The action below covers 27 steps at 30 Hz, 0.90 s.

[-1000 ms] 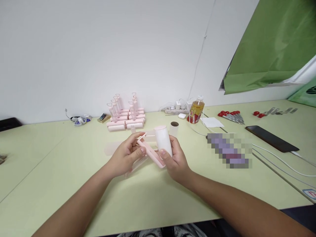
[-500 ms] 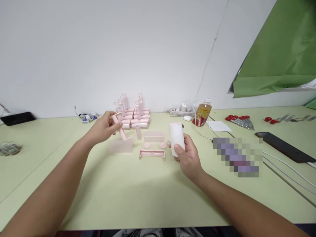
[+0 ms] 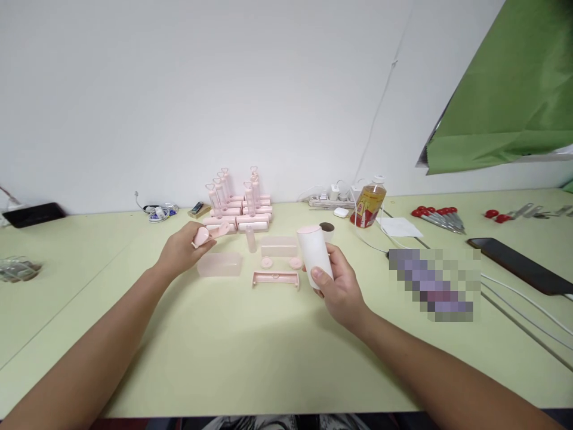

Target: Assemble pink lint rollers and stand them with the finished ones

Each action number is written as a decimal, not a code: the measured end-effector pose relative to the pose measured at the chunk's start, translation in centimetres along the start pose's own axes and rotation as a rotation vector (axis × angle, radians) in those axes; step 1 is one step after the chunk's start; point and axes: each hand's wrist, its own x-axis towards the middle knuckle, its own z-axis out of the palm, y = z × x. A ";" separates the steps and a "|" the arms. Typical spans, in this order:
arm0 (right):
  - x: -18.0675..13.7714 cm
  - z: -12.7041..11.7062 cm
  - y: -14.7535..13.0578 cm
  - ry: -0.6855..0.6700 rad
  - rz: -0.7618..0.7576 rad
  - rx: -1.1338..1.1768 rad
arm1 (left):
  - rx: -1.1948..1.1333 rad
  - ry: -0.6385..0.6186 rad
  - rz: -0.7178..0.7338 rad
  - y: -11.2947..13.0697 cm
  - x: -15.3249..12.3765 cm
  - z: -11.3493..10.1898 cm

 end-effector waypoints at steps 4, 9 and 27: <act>0.0 0.2 -0.1 -0.017 0.005 0.011 | 0.074 -0.095 0.346 0.0 -2.1 -0.1; 0.0 0.3 0.0 -0.021 0.000 -0.005 | 0.164 -0.126 0.420 0.2 -3.4 0.4; -0.1 0.2 0.0 -0.042 -0.009 -0.105 | 0.147 -0.169 0.415 0.2 -3.5 -0.6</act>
